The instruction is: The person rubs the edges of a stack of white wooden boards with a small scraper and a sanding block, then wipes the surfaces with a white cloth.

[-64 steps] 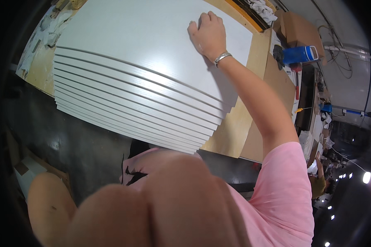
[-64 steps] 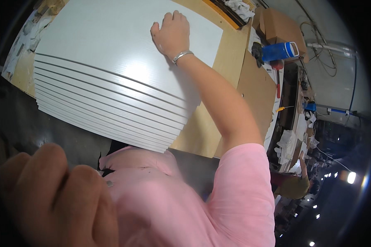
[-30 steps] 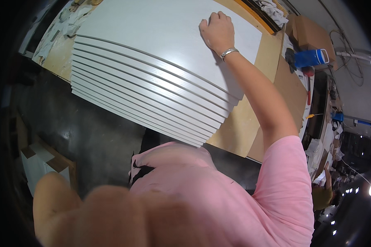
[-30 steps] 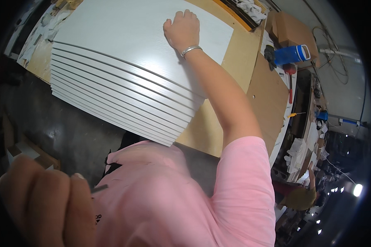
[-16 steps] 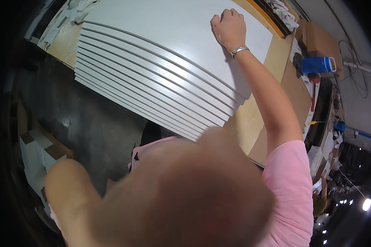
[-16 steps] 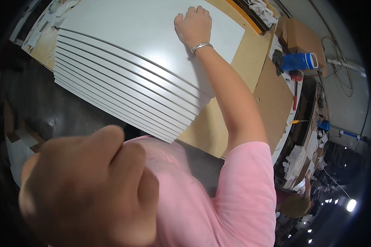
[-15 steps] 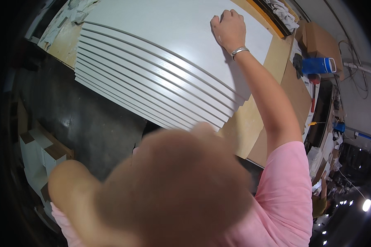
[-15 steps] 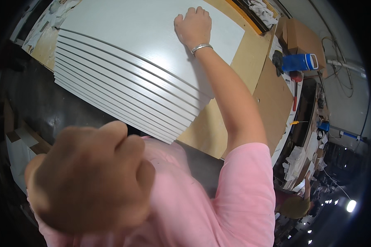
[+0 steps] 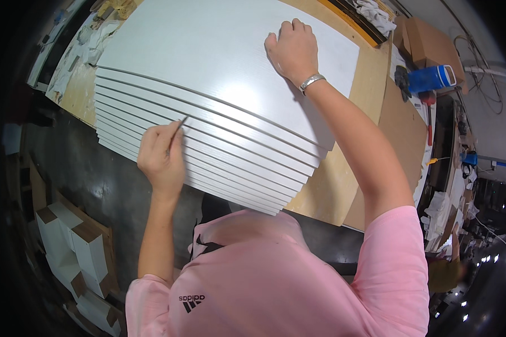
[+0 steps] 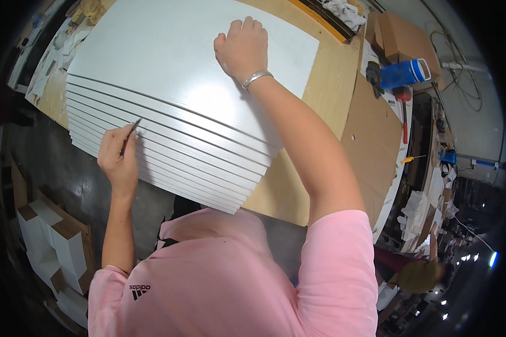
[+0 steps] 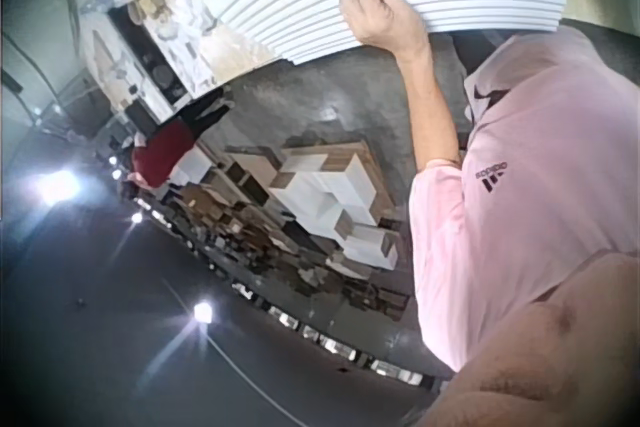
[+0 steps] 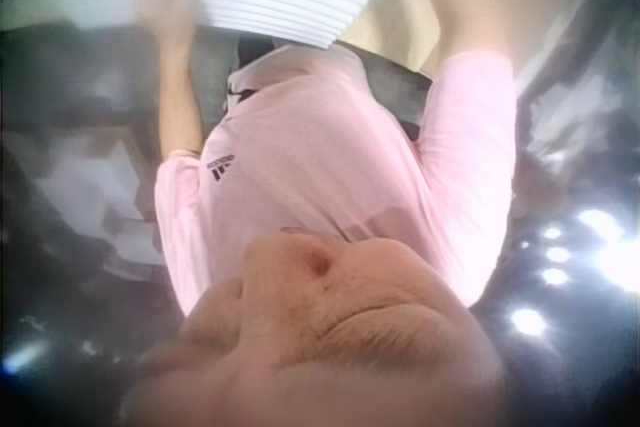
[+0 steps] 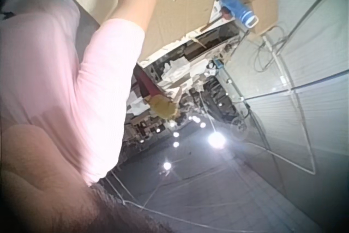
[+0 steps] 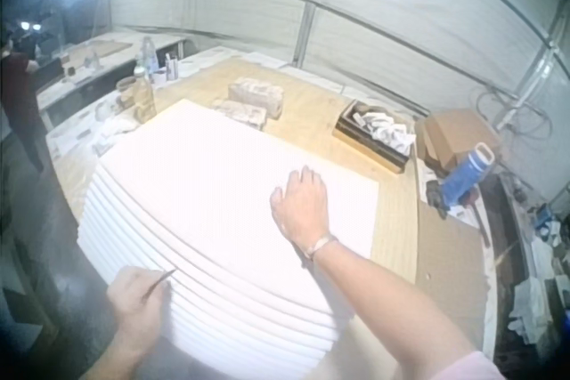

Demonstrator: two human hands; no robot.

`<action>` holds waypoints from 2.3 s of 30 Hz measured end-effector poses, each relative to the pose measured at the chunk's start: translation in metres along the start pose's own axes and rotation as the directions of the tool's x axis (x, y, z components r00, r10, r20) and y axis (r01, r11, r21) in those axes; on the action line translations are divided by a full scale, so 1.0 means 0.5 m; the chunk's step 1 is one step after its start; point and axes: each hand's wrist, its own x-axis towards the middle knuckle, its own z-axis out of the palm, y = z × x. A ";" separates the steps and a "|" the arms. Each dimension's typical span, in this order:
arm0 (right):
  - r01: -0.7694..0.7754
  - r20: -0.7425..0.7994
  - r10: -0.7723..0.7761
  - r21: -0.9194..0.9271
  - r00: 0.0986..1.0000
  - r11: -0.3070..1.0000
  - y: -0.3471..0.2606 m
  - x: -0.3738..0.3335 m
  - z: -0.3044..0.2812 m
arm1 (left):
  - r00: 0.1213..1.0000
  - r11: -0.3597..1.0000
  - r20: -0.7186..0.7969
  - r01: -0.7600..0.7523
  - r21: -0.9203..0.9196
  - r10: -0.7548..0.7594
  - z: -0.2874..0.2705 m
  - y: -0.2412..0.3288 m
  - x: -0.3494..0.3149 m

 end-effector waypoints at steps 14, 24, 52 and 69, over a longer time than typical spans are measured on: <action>0.019 0.016 -0.019 -0.008 1.000 1.000 -0.001 0.000 -0.004 | 0.999 0.998 -0.011 -0.053 0.018 0.053 0.077 0.047 -0.047; 0.008 0.036 -0.008 -0.004 0.999 1.000 0.005 0.000 -0.006 | 0.996 0.994 -0.014 -0.090 -0.061 0.090 0.102 0.074 -0.083; -0.031 0.015 0.032 -0.027 0.999 0.999 -0.010 -0.001 0.005 | 0.926 0.940 0.248 -0.217 -0.263 0.284 0.192 0.318 -0.200; -0.039 0.037 0.039 0.014 0.999 0.999 -0.017 0.003 0.002 | 0.902 0.964 0.342 -0.234 -0.125 0.263 0.151 0.319 -0.112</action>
